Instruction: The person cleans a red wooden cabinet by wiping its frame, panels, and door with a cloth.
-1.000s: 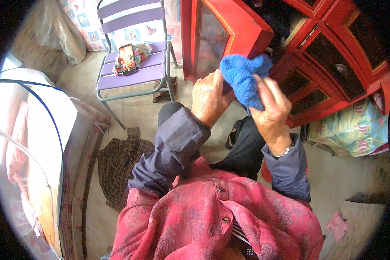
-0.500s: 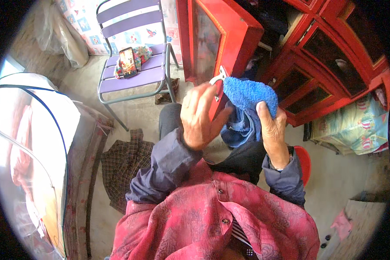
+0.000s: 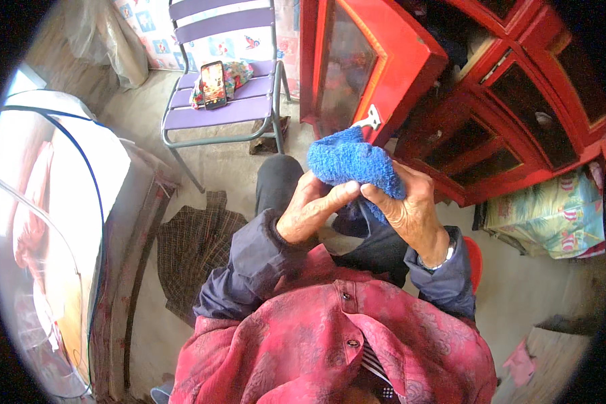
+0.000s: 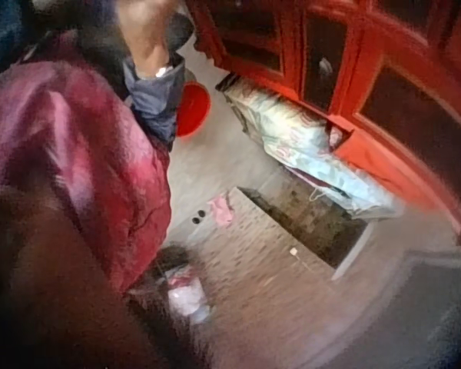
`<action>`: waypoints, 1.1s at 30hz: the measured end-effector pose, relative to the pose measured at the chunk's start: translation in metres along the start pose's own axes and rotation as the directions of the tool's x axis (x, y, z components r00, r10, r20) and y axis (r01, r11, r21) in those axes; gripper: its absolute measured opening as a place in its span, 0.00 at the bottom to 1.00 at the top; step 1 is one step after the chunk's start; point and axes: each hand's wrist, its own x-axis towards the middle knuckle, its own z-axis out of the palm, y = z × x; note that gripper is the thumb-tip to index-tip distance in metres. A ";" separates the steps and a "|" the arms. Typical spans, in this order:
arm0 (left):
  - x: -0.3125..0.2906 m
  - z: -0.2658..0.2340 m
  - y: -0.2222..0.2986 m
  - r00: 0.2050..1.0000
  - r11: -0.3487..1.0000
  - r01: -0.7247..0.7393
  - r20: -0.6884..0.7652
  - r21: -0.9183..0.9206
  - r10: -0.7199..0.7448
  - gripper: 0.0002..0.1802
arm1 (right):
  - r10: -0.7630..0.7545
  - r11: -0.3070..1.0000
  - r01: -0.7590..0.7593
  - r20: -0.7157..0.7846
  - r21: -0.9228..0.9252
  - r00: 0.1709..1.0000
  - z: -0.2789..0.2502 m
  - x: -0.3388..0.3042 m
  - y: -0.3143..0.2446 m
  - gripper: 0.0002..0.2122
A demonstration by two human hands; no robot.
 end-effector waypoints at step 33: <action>-0.028 -0.021 -0.025 1.000 0.963 -0.015 0.007 0.270 0.014 0.19 | 0.128 0.960 -0.122 -0.007 0.253 0.992 0.005 -0.019 -0.010 0.16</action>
